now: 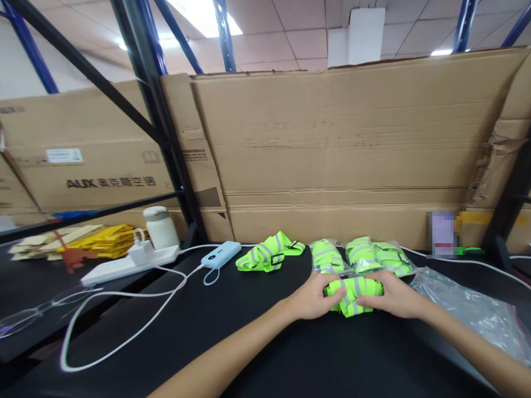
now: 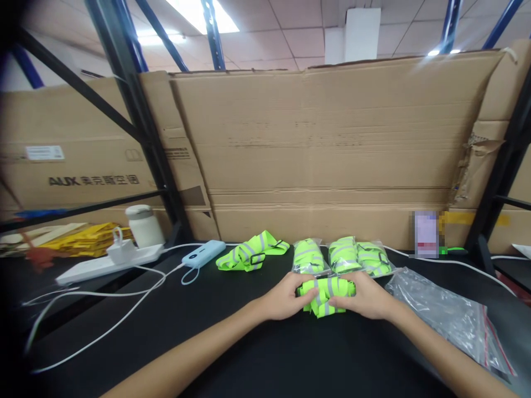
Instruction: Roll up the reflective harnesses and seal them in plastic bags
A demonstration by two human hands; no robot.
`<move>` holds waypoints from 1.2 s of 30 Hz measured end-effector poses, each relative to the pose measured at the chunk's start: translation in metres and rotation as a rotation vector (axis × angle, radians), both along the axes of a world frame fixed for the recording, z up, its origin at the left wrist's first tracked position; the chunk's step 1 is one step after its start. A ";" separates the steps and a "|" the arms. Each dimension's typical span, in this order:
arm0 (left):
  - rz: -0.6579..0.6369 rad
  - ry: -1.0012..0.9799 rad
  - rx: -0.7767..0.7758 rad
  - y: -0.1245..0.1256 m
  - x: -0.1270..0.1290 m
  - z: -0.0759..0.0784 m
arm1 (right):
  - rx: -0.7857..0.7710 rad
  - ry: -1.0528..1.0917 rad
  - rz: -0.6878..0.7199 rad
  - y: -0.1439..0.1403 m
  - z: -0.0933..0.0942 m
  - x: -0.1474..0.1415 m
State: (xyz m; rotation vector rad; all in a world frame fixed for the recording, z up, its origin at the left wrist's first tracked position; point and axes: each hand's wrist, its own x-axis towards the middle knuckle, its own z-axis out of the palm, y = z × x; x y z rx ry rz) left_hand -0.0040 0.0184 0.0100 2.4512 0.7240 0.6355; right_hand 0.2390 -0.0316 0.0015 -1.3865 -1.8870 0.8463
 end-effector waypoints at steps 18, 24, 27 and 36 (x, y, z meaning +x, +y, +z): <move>0.227 -0.564 -0.699 -0.019 0.018 -0.016 | -0.267 0.870 -0.231 -0.017 -0.010 -0.036; 0.371 -0.638 -0.635 -0.029 0.029 -0.015 | -0.201 0.831 -0.106 -0.018 -0.018 -0.045; 0.310 -0.625 -0.632 -0.035 0.035 -0.017 | -0.146 0.789 -0.134 -0.012 -0.031 -0.046; 0.251 -0.412 -0.401 -0.046 0.043 -0.027 | -0.058 0.685 -0.109 -0.005 -0.032 -0.034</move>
